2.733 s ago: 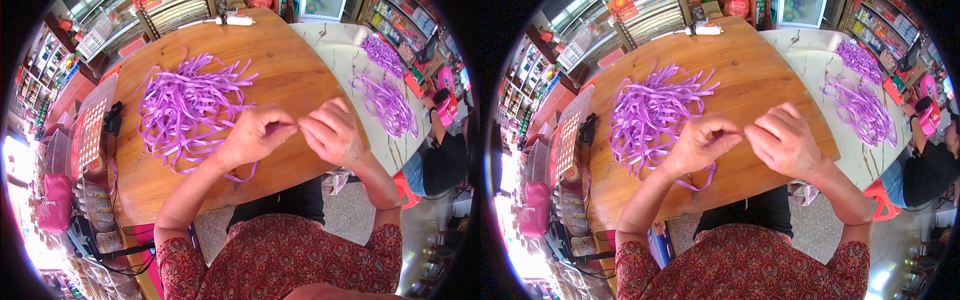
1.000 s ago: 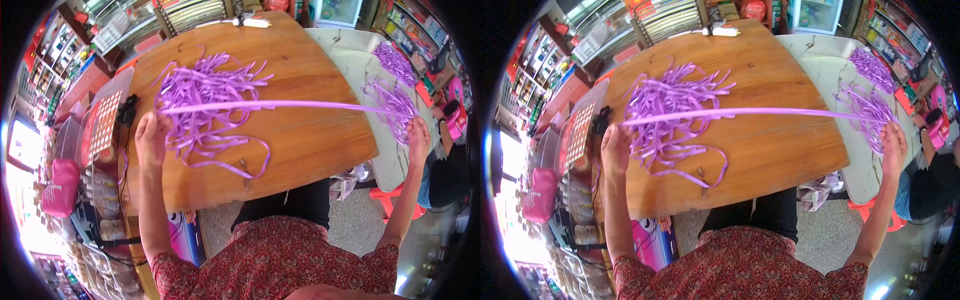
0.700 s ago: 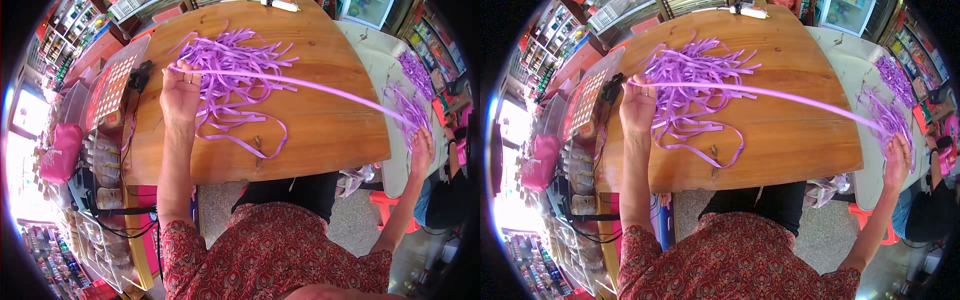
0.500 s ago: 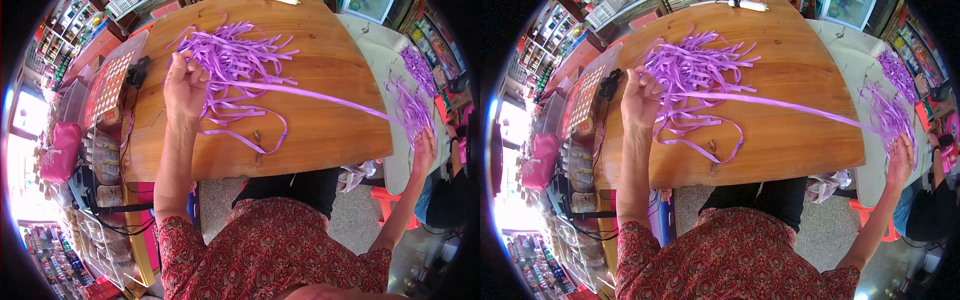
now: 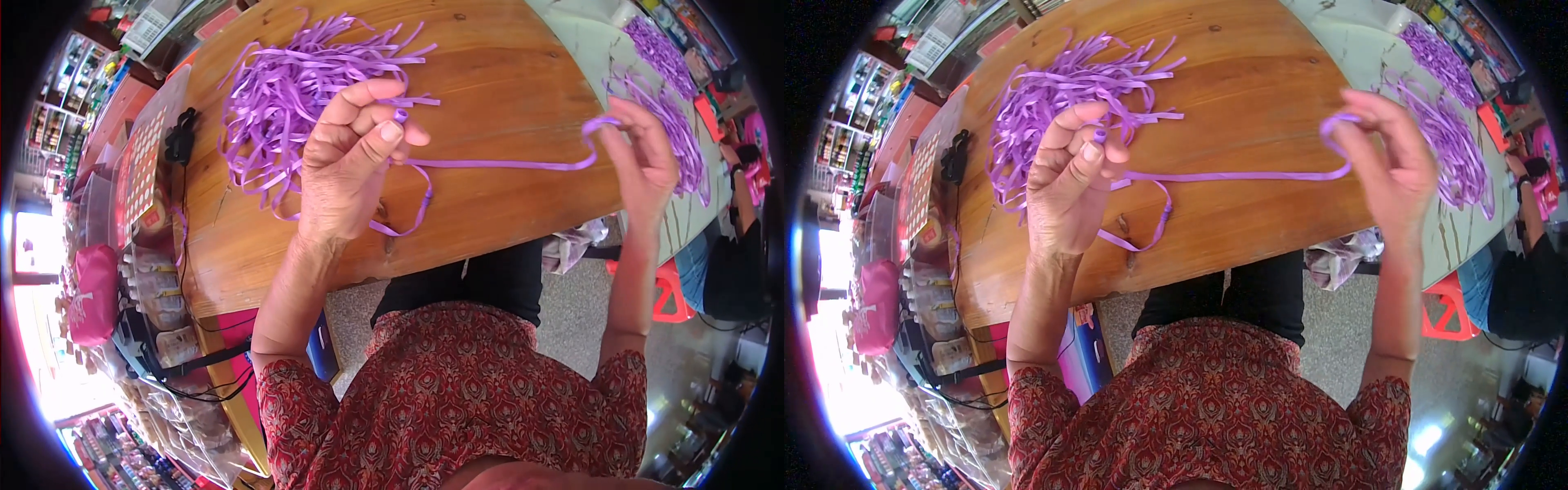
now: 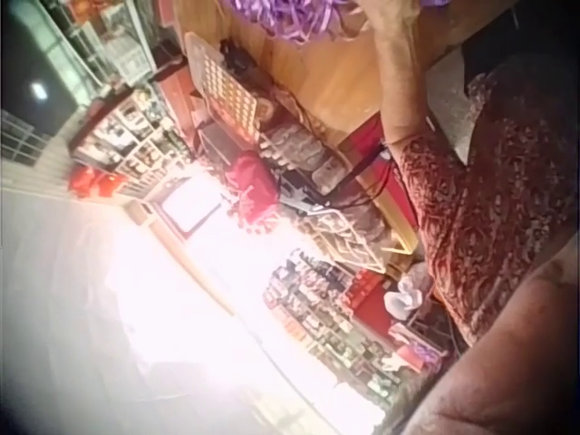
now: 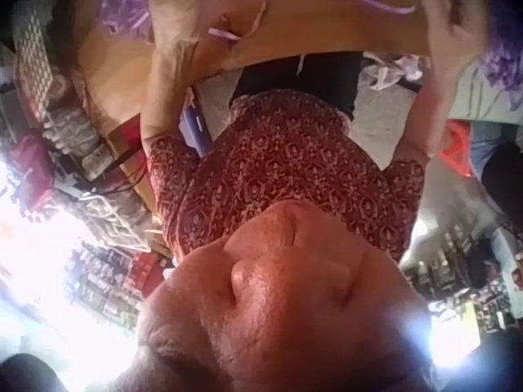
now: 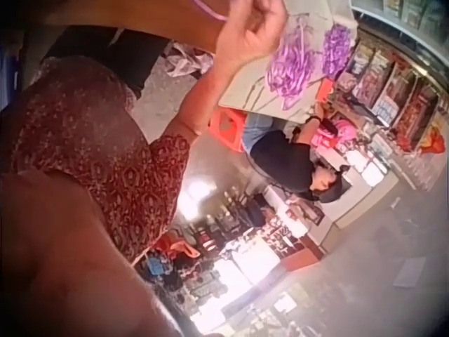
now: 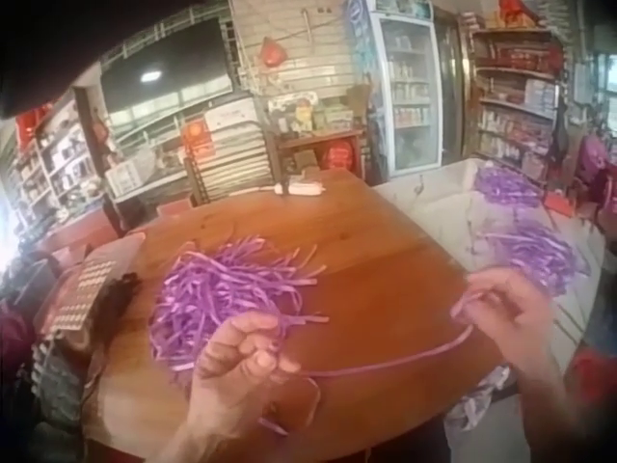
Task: The person ties knots in purple ribbons by hand, pulling each ribbon from a pile, forming a loop, and tightening the knot. They then stretch the knotted ribbon between their hands before setting it aside and reaching for the next one.
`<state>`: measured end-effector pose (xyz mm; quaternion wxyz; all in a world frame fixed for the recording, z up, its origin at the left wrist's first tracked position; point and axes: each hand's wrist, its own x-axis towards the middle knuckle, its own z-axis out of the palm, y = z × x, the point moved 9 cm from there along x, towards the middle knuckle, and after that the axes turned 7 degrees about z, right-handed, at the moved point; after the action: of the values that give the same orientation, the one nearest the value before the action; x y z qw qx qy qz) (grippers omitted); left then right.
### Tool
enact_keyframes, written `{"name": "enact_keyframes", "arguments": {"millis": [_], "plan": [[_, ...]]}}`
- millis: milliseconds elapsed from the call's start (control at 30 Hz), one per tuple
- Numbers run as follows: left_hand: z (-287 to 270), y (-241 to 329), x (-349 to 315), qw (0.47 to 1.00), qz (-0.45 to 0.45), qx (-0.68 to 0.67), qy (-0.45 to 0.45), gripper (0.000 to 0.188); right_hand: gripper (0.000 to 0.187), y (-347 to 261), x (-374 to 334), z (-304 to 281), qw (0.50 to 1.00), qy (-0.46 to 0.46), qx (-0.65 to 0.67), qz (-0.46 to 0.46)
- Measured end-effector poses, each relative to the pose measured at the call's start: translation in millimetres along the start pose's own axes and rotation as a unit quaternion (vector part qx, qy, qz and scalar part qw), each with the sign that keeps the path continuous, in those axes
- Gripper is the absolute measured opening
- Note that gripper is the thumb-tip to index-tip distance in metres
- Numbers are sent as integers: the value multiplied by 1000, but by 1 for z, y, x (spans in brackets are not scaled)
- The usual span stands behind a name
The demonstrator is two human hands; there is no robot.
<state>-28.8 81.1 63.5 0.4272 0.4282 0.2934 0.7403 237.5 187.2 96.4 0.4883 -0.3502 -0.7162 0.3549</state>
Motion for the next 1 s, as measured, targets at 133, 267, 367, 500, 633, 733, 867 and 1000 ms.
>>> {"name": "enact_keyframes", "arguments": {"millis": [133,267,367,500,633,733,867,1000], "plan": [[11,-19,-1,998,-27,-54,-21,24,22,-37,-5,48,990,-72,61,-106],[20,-25,-5,997,-25,-75,-22,18,20,-50,-8,76,978,-121,107,-132],[19,-30,-7,996,-35,-77,11,14,20,-47,-7,83,976,-130,121,-123],[27,-35,-8,995,-49,-83,13,14,20,-43,-9,87,976,-133,138,-106],[29,-42,-9,992,-78,-94,18,15,19,-41,-11,90,976,-142,131,-100],[28,-48,-11,990,-93,-102,25,15,19,-41,-12,90,976,-138,137,-99],[30,-48,-12,988,-79,-119,56,15,22,-39,-13,92,973,-154,136,-105],[33,-45,-14,995,-58,-30,73,13,24,-33,-15,96,975,-151,157,-33]]}}
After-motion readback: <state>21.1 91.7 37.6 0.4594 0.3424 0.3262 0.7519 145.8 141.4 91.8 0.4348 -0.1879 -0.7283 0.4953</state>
